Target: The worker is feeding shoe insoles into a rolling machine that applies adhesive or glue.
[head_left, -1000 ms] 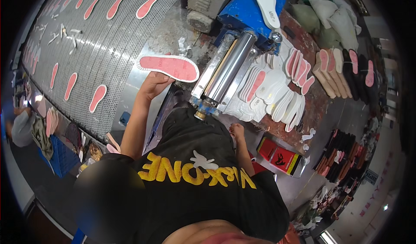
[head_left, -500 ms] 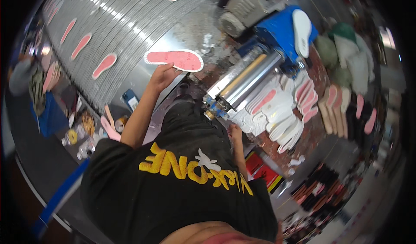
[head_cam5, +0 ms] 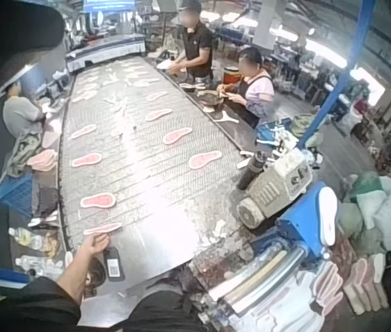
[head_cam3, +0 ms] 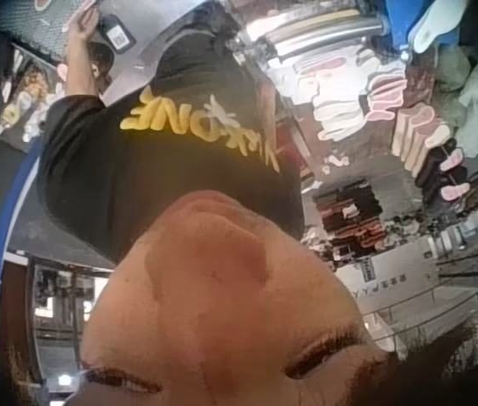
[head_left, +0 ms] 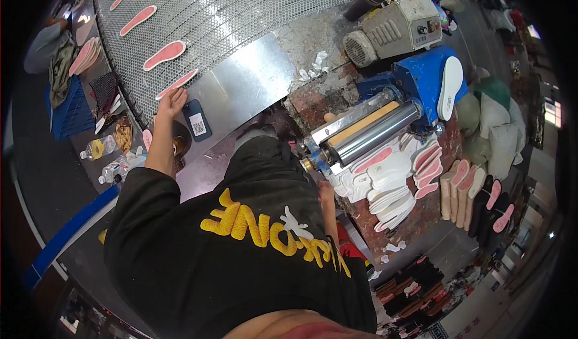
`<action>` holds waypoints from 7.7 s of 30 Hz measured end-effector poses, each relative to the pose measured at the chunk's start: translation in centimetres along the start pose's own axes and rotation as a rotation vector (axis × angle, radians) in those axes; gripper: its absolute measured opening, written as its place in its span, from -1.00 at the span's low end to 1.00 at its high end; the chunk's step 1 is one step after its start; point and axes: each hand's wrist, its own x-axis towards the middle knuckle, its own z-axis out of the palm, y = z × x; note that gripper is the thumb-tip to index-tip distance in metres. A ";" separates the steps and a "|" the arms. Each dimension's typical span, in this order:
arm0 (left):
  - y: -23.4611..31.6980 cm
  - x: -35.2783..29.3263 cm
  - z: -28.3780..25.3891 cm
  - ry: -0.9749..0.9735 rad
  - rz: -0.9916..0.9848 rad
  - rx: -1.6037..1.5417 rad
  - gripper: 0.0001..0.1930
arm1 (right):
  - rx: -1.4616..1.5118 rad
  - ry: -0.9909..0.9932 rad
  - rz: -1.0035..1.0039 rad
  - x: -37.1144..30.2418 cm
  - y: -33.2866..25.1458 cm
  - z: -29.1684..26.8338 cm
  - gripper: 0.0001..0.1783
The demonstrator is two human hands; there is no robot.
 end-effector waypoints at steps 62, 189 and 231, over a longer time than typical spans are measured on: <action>-3.7 2.6 16.3 -0.677 0.704 2.002 -0.59 | 1.021 0.814 -0.824 -10.3 -12.4 -11.0 -0.54; -18.9 -3.9 27.3 -1.197 -0.224 2.080 -0.72 | -0.143 1.335 -0.458 -4.6 -7.4 -6.0 -0.38; -11.7 -9.9 25.6 -1.099 -0.398 0.533 -0.16 | 0.018 0.550 -0.693 2.8 -3.4 2.1 -0.86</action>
